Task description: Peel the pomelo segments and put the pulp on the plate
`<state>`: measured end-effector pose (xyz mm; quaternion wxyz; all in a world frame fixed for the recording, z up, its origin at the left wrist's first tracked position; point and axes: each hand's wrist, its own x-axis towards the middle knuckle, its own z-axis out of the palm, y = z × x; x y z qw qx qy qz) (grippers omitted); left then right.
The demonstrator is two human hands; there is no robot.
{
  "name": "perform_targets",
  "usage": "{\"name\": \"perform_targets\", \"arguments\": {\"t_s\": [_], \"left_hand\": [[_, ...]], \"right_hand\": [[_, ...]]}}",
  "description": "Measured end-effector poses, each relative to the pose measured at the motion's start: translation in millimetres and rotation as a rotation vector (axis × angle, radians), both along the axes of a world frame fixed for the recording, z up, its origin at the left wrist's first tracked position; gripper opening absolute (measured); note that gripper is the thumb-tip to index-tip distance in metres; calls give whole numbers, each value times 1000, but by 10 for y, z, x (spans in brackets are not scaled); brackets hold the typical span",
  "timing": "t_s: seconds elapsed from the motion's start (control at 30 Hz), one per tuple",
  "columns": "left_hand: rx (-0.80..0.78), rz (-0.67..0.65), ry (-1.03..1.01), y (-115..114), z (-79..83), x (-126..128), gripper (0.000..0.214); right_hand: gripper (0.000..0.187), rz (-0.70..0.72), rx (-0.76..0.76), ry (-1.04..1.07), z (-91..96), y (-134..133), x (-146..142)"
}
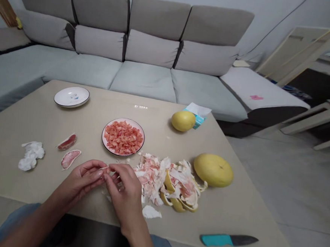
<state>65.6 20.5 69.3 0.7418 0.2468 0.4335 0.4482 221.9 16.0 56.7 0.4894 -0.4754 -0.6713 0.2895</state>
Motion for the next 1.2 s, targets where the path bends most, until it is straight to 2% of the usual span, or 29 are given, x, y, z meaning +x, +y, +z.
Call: {"name": "perform_targets", "arguments": {"t_s": [0.1, 0.27, 0.37, 0.43, 0.53, 0.63, 0.7, 0.93, 1.2], "left_hand": [[8, -25, -2, 2, -17, -4, 20], [25, -39, -6, -3, -48, -28, 20], [20, -58, 5, -5, -43, -35, 20], [6, -76, 2, -3, -28, -40, 19], [-15, -109, -45, 2, -7, -50, 18], [-31, -140, -102, 9, 0, -59, 16], [-33, -153, -135, 12, -2, -61, 15], [-34, -184, -178, 6, -31, -77, 13], [-75, -244, -215, 15, -33, -130, 16]], "right_hand": [[14, 4, 34, -46, 3, 12, 45], [20, 89, 128, -123, -4, 24, 80], [21, 133, 116, -103, 5, 33, 103], [18, 127, 45, -58, 23, 38, 124], [16, 138, -185, 66, 57, 41, 152], [19, 205, -462, 302, 75, 48, 165], [21, 257, -579, 455, 68, 59, 163], [27, 371, -779, 794, 6, 99, 145], [28, 472, -905, 921, 22, 107, 192]]}}
